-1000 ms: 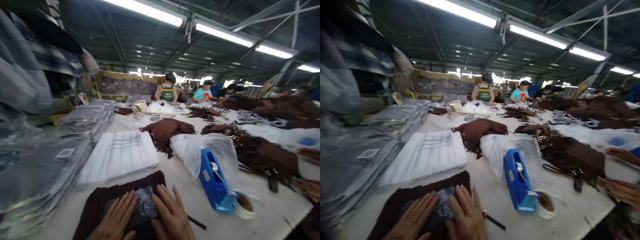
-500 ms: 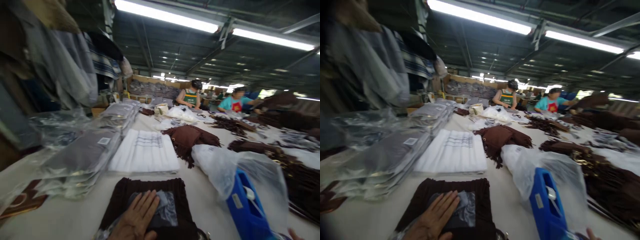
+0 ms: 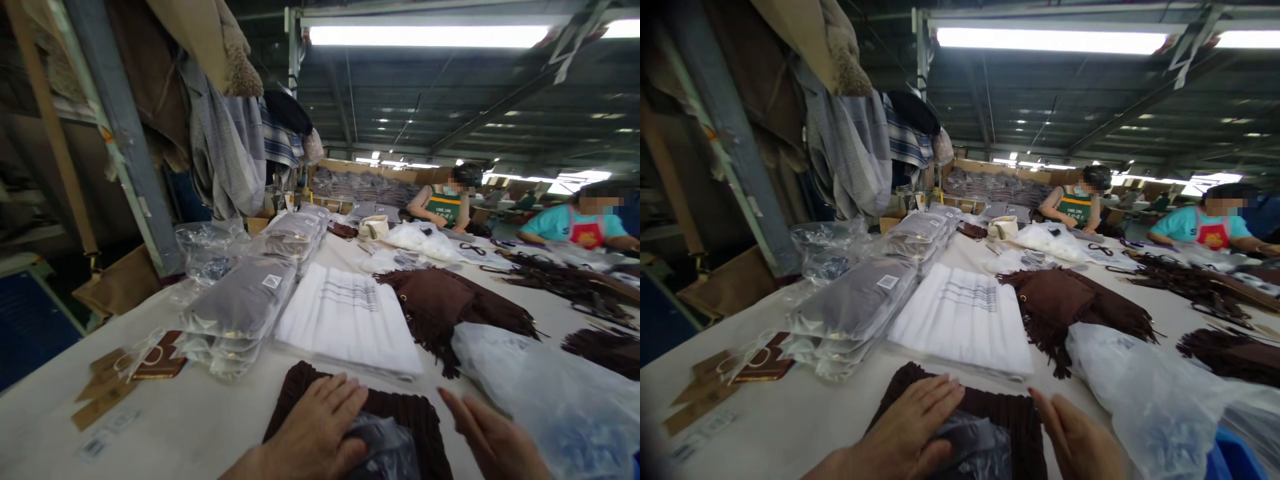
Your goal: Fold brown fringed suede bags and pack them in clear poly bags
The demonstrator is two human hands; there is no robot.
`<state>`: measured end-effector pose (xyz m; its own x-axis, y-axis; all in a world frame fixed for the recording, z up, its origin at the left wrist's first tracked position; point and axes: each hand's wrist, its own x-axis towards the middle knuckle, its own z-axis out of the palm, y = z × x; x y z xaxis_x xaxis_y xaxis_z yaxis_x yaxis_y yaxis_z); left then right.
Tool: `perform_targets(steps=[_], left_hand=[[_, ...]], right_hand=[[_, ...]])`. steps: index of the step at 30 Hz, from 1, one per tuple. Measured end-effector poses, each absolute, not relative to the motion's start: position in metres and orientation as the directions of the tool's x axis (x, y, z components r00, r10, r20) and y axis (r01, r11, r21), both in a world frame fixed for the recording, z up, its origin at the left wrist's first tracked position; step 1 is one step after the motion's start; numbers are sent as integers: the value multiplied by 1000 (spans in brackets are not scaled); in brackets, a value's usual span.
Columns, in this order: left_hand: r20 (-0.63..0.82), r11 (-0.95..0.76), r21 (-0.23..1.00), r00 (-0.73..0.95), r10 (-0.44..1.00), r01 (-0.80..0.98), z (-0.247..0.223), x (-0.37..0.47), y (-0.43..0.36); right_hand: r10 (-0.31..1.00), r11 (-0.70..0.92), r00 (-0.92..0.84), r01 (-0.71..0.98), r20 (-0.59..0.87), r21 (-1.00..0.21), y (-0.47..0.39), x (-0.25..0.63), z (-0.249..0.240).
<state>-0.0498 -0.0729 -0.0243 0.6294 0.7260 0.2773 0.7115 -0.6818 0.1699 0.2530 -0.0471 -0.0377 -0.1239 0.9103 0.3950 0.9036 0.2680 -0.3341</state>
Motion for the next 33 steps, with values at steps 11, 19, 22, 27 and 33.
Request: perform_targets(steps=[11,19,22,27,33], left_hand=[[-44,-281,288,306,951,915,-39,-83,23],[-17,-279,213,289,957,937,-38,-76,38],[-13,-272,181,279,960,945,-38,-72,41],[-6,-277,137,280,960,951,-34,-71,47],[0,-294,115,296,955,949,-32,-70,50]], right_hand=[[796,603,-605,791,7,-109,70,172,-60],[802,581,-593,802,-68,-140,77,169,-50],[806,565,-585,805,-85,-182,80,168,-46],[779,575,-614,779,-123,-248,92,174,-39],[736,596,-665,725,-125,-345,107,176,-29]])
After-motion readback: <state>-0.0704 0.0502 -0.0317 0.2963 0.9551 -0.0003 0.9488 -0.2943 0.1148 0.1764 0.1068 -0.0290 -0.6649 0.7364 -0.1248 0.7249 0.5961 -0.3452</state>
